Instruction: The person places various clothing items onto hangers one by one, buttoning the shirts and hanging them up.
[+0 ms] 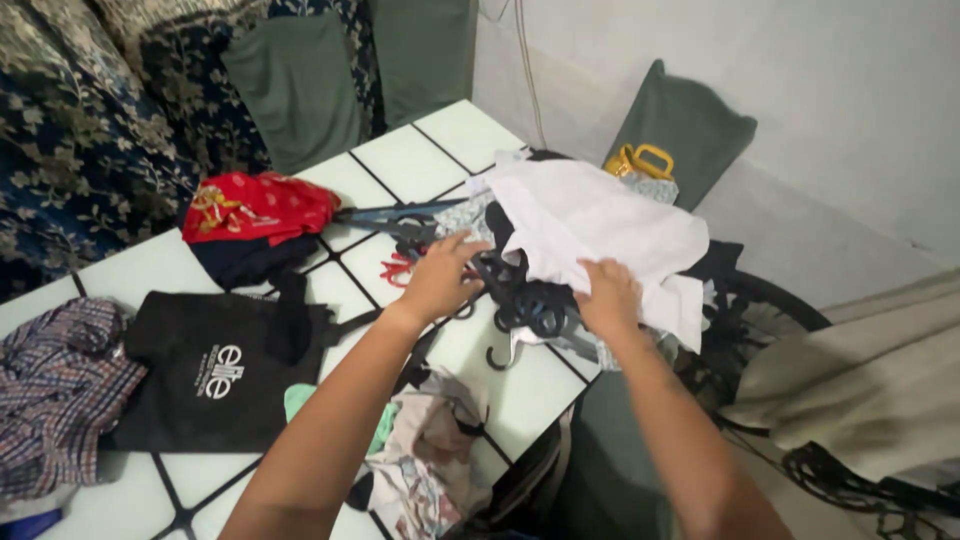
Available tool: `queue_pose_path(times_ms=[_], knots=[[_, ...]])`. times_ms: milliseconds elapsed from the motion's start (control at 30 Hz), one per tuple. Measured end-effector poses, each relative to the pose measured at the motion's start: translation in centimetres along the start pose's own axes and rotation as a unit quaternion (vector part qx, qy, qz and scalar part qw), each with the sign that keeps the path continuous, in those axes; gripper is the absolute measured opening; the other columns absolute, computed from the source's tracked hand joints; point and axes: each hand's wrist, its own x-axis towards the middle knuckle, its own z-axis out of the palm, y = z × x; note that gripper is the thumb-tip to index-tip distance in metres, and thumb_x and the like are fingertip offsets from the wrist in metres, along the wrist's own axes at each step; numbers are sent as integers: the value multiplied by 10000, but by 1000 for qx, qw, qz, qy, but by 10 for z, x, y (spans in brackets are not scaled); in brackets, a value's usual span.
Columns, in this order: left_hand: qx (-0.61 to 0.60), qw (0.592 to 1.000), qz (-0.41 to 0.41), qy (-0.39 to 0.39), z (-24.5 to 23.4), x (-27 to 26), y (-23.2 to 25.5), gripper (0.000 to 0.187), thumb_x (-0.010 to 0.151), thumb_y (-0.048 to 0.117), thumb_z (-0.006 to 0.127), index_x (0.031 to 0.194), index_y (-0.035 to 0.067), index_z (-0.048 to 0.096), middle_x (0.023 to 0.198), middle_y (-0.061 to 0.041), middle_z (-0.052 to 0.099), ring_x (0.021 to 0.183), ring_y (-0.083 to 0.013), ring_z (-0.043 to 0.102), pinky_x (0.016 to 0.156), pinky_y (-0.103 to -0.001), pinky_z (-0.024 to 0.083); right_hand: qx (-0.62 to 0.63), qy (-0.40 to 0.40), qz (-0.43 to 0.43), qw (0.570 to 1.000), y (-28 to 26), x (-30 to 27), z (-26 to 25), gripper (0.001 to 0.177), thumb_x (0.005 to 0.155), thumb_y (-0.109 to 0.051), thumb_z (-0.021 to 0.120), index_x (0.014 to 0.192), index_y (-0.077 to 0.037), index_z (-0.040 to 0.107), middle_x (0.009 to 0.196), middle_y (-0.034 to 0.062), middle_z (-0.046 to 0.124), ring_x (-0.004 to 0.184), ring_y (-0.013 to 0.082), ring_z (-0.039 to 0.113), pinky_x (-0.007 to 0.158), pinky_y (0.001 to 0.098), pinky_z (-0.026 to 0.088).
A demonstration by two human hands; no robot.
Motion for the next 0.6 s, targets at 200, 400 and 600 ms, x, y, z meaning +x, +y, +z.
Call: queue_pose_path(times_ms=[200,400,600], knots=[[81,993,-81,14,-41,-33,-18,632,771,231,838,1360,218,613,1535,-150,447,1374,-404,426,1080,-548,384,73,17,-82,994,-80,22,-35,515,757,-225,822,1250,-208,675,1245,85,585,1202,336,510,1000,510,401],[142,970,-181,76,-112,-134,-45,686,748,225,835,1386,194,583,1528,-159,451,1359,-412,446,1082,-540,399,132,-45,-206,969,-190,29,-17,501,753,-233,843,1226,-201,682,1273,82,567,1214,336,498,970,525,396],[186,926,-295,144,-181,-272,-58,686,722,213,842,1363,179,600,1517,-176,461,1346,-416,463,1074,-517,420,201,-135,-314,918,-322,3,25,503,741,-232,846,1218,-215,686,1302,91,555,1223,338,495,977,521,417]])
